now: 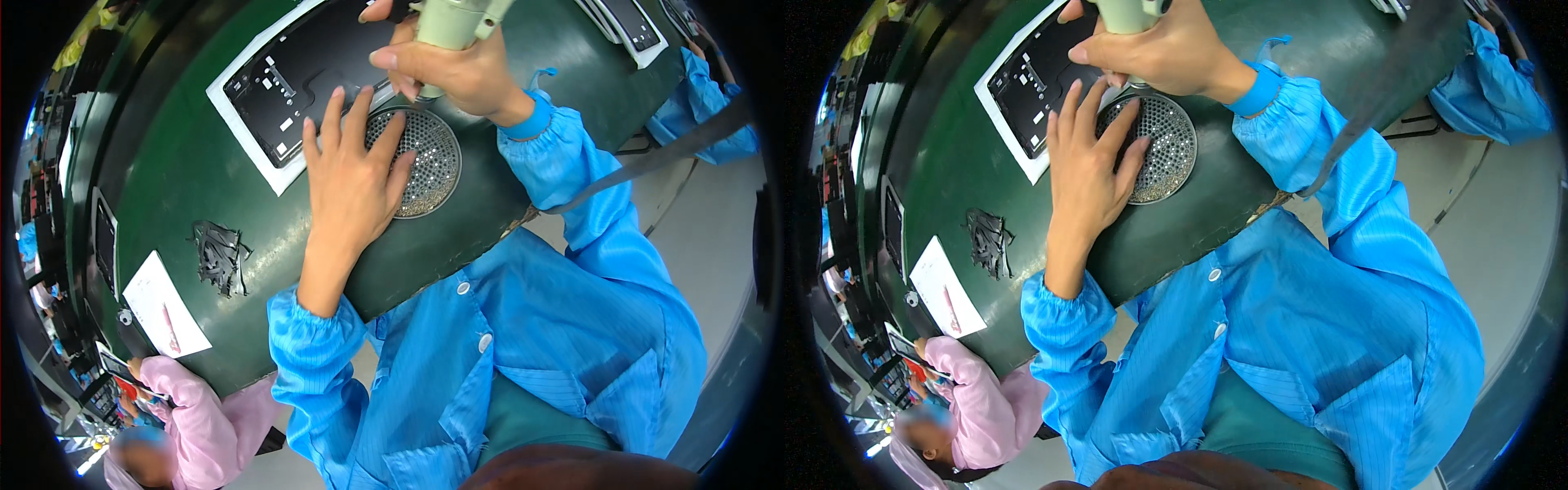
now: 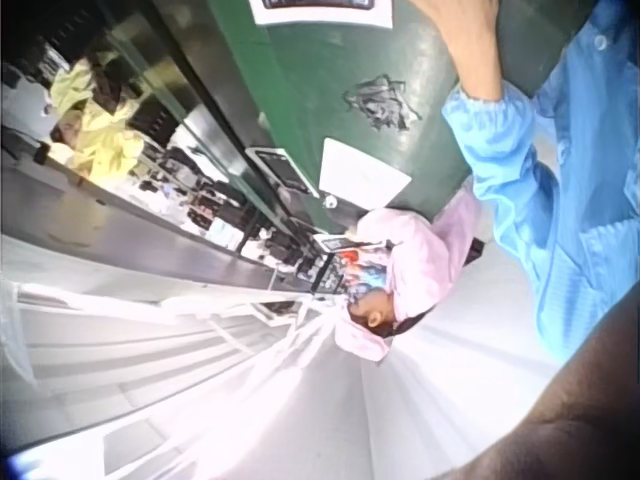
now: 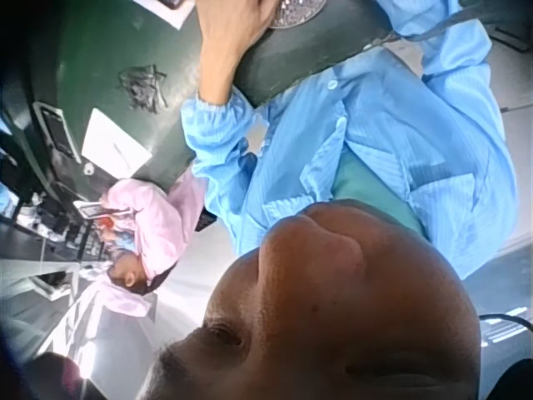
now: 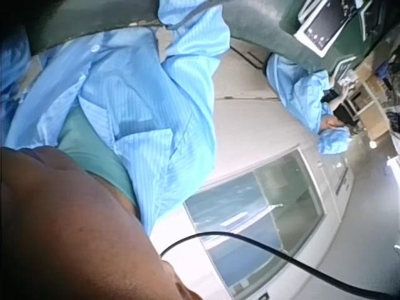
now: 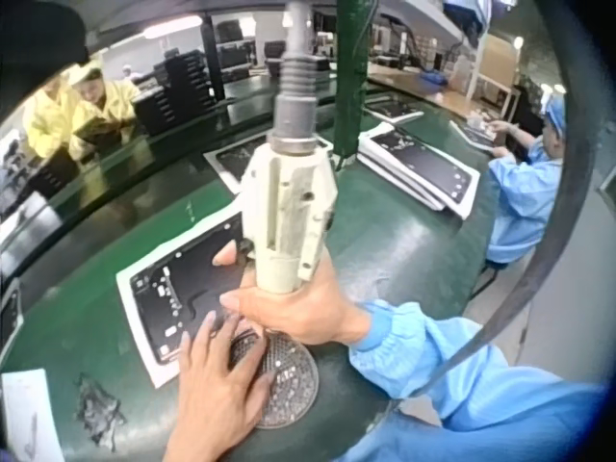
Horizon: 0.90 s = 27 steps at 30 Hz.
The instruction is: Assembling electronic components on an assembly line using an electric screwdriver.
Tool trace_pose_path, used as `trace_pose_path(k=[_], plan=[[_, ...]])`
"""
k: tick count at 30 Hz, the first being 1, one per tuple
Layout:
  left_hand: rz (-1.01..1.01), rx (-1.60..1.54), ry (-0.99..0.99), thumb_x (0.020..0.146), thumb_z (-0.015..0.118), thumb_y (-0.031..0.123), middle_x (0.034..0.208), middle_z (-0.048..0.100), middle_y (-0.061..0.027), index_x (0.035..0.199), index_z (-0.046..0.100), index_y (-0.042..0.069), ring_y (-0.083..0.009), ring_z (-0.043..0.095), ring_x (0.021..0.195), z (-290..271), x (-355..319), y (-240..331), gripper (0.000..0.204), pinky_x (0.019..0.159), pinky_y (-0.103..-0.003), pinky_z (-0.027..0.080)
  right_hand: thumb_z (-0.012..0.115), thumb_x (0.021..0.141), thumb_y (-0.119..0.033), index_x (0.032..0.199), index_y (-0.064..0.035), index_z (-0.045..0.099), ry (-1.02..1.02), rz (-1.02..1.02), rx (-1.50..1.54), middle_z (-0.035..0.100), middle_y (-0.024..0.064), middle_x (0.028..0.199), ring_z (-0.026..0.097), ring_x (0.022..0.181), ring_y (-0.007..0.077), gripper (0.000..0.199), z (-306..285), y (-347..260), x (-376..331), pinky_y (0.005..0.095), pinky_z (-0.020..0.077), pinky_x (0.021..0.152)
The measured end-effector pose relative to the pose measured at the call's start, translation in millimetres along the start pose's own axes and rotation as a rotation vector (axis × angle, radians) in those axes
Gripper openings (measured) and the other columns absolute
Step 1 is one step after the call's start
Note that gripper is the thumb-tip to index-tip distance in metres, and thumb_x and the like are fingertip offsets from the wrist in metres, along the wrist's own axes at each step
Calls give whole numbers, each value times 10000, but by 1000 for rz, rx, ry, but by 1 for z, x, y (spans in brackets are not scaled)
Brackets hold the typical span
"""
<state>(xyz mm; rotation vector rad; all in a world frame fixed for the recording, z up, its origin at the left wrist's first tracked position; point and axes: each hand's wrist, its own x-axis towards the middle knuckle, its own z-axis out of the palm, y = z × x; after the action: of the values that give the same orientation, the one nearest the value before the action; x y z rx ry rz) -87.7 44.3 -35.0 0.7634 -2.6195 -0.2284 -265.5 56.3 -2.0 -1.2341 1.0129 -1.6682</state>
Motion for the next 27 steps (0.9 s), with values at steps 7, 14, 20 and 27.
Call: trace_pose_path(k=[7, 14, 20, 27], plan=[[31, -128, -46, 795, 690, 242, 1310, 510, -137, 966, 721, 114, -380, 368, 1317, -10, -14, 0, 216, 1038, -621, 275, 686, 799, 59, 1154, 54, 556, -13, 27, -1, 612, 27, 696, 565, 562, 77, 379, -1, -4, -3, 222, 455, 490], [-20, -139, 203, 769, 722, 161, 1159, 626, -117, 907, 716, 70, -344, 516, 1202, -1, -6, -35, 166, 1013, -529, 364, 702, 811, 11, 1108, 40, 574, -77, -16, -147, 598, 26, 656, 566, 543, 82, 325, 1, 7, -3, 223, 448, 482], [-146, -108, 149, 844, 668, 202, 1252, 595, -166, 1062, 695, 35, -363, 485, 1246, 1, -3, -51, 276, 1055, -505, 342, 689, 827, 17, 1098, 52, 561, -111, -113, -244, 594, 35, 629, 580, 546, 93, 302, -1, 20, -5, 226, 457, 487], [-148, -104, 134, 838, 677, 201, 1257, 588, -181, 1072, 685, 23, -368, 480, 1251, 7, -7, -54, 294, 1064, -515, 328, 693, 833, 0, 1123, 51, 550, -143, -142, -273, 596, 43, 636, 587, 559, 95, 327, -3, 20, -5, 232, 468, 503]])
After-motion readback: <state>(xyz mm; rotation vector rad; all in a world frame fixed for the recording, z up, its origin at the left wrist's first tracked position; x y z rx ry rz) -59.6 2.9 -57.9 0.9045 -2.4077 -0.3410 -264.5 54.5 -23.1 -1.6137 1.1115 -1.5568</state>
